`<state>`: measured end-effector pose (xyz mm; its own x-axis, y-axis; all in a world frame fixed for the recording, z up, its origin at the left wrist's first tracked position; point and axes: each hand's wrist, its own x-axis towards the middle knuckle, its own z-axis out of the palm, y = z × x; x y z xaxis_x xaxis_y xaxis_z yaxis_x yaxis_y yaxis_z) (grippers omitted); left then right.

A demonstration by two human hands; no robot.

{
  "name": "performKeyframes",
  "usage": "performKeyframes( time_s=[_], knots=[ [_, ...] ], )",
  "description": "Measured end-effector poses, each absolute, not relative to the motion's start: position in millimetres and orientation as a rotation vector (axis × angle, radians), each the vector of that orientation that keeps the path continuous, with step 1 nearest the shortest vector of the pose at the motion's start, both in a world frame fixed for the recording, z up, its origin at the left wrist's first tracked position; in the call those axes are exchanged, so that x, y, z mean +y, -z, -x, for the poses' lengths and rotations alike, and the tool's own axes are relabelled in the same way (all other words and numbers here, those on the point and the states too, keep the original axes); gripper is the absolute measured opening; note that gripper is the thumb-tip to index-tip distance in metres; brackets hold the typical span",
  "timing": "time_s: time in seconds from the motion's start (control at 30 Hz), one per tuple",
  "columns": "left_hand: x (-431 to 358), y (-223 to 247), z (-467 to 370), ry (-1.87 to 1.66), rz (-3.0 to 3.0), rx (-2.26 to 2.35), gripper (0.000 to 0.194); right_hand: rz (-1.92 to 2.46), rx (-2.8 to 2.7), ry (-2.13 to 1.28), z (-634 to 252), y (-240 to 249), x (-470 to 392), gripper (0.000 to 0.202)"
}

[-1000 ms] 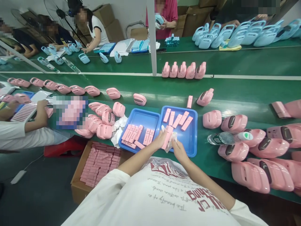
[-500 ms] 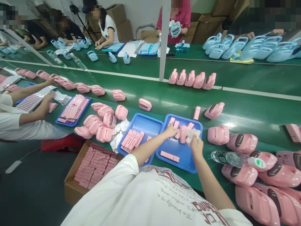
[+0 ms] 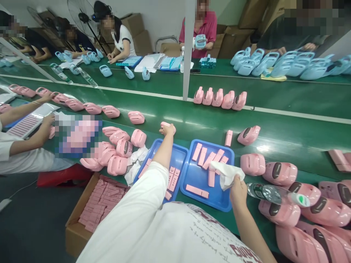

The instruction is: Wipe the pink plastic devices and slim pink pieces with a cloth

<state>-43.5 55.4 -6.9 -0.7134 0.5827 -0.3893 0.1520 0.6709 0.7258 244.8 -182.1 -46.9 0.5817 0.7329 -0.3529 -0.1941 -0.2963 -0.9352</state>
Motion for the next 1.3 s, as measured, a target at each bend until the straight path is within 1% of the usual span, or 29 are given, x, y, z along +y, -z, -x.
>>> performKeyframes(
  time_s=[0.13,0.2,0.23,0.33,0.4,0.47,0.53,0.6,0.67,0.73,0.77,0.83,0.9,0.93,1.03,1.1,1.13,1.17,1.23,1.27,1.3],
  knots=[
    [33.4,-2.1,47.6,-1.027,-0.713,2.067,0.023,1.529,-0.394,-1.032,-243.0,55.1,-179.0,0.038],
    [13.9,-10.7,48.1,-1.080,-0.813,1.936,0.013,1.485,-0.383,-1.078,-240.2,56.0,-175.7,0.036],
    [2.4,-16.3,47.2,-1.103,-0.859,1.874,0.011,1.465,-0.383,-1.105,-237.9,54.9,-173.4,0.037],
    [-38.2,-36.2,37.4,-1.156,-0.969,1.699,0.006,1.421,-0.377,-1.132,-226.8,44.0,-163.1,0.044],
    [-67.9,-49.7,24.8,-1.159,-1.015,1.580,0.013,1.421,-0.426,-1.103,-215.5,29.7,-155.0,0.045],
    [-96.2,-60.7,9.0,-1.157,-1.053,1.377,0.023,1.434,-0.684,-1.060,-201.0,12.3,-148.8,0.046],
    [-119.8,-68.3,-7.1,-1.143,-1.017,1.203,0.029,1.345,-1.166,-0.917,-184.5,-3.9,-147.5,0.047],
    [-136.6,-73.2,-19.3,-1.144,-0.960,1.128,0.030,1.133,-1.601,-0.637,-169.3,-14.9,-151.8,0.043],
    [-146.7,-77.7,-24.5,-1.158,-0.987,1.145,0.025,0.932,-1.818,-0.367,-160.5,-19.9,-159.4,0.037],
    [-152.1,-84.3,-21.7,-1.136,-1.132,1.196,0.017,0.874,-1.832,-0.276,-161.1,-21.4,-166.5,0.036],
    [-153.7,-88.9,-18.2,-1.095,-1.227,1.212,0.013,0.915,-1.783,-0.313,-164.8,-22.3,-169.2,0.036],
    [-155.8,-100.4,-9.5,-0.965,-1.417,1.185,0.006,1.085,-1.648,-0.510,-176.3,-26.1,-172.8,0.043],
    [-156.3,-113.0,-2.5,-0.806,-1.614,1.091,0.008,1.205,-1.590,-0.753,-188.0,-33.4,-175.4,0.051],
    [-156.0,-118.6,-0.5,-0.733,-1.720,1.041,0.008,1.211,-1.613,-0.854,-192.0,-37.8,-176.9,0.051],
    [-153.1,-126.5,-1.5,-0.620,-2.047,1.001,0.005,1.129,-1.641,-0.970,-192.6,-50.1,-181.5,0.040],
    [-152.8,-121.5,-6.8,-0.726,-2.153,1.083,0.005,1.165,-1.479,-0.932,-185.2,-54.5,-183.1,0.034],
    [-154.5,-116.1,-10.2,-0.847,-2.138,1.157,0.006,1.209,-1.354,-0.904,-180.7,-55.2,-183.0,0.034],
    [-157.7,-109.0,-14.1,-1.001,-2.065,1.246,0.012,1.255,-1.211,-0.880,-176.5,-55.1,-182.4,0.034],
    [-168.9,-92.0,-22.6,-1.294,-1.731,1.421,0.033,1.321,-0.936,-0.865,-169.8,-53.3,-181.2,0.034],
    [-176.1,-83.0,-27.1,-1.372,-1.487,1.473,0.046,1.339,-0.838,-0.858,-167.5,-52.0,-181.6,0.035],
    [-183.5,-74.3,-31.6,-1.369,-1.218,1.467,0.055,1.354,-0.787,-0.845,-165.7,-50.5,-183.3,0.035]
  ],
)
